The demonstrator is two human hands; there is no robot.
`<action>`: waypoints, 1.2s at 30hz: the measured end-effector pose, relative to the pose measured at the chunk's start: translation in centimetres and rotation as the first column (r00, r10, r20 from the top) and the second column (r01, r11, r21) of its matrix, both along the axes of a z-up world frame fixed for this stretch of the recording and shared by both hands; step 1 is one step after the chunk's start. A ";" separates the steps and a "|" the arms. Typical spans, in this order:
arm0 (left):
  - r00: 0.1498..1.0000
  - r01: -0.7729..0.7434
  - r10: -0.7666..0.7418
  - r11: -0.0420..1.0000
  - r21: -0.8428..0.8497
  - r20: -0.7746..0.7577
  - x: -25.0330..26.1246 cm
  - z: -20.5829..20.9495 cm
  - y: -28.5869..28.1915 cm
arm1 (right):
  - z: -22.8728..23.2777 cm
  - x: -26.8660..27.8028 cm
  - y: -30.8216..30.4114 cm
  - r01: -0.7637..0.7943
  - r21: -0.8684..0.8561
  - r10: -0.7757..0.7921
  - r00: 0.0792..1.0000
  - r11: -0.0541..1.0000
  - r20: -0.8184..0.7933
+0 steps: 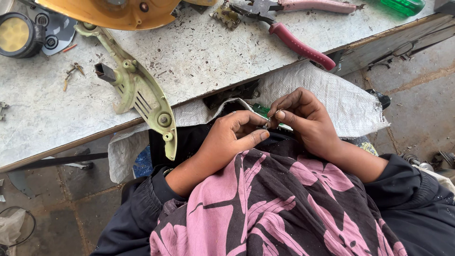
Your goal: The person disassembles components of a small electronic device, using pliers to pull and cut internal wires and remove parts from a yellow plastic shell and a green handle.
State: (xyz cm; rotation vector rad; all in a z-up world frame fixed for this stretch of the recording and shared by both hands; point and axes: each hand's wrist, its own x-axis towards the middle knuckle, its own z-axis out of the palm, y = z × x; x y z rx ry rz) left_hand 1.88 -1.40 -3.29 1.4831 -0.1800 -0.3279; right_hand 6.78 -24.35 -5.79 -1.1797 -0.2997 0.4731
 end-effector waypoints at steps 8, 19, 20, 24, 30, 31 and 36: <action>0.969 0.121 -0.160 0.972 -0.204 -0.190 0.7 -1.6 0.1 | 0.5 0.1 -0.2 0.007 0.036 -0.008 1.000 0.999 0.025; 0.952 0.099 -0.156 0.971 -0.219 -0.262 -0.1 -2.0 -0.1 | 2.1 0.6 -1.0 -0.166 -0.133 0.186 0.971 0.977 0.152; 0.963 0.080 -0.132 0.973 -0.218 -0.235 0.0 -2.0 -0.2 | 1.9 0.7 -0.9 -0.180 -0.099 0.192 0.974 0.979 0.124; 0.975 0.110 -0.117 0.993 -0.044 -0.189 0.5 -1.3 -0.1 | 1.1 1.5 -1.9 -0.159 0.070 0.163 0.985 0.985 -0.049; 0.960 0.187 -0.189 0.982 -0.030 -0.208 1.0 -1.6 -0.1 | -1.2 7.2 -9.8 -0.090 -0.429 0.105 0.994 0.899 0.011; 0.956 0.201 -0.204 0.979 -0.034 -0.209 1.1 -1.8 -0.1 | -2.2 8.4 -11.1 0.033 -0.491 -0.014 0.999 0.871 0.043; 0.948 0.215 -0.220 0.976 -0.048 -0.232 0.8 -1.7 0.0 | -7.7 12.9 -16.6 0.438 -0.636 -0.331 0.898 0.635 0.289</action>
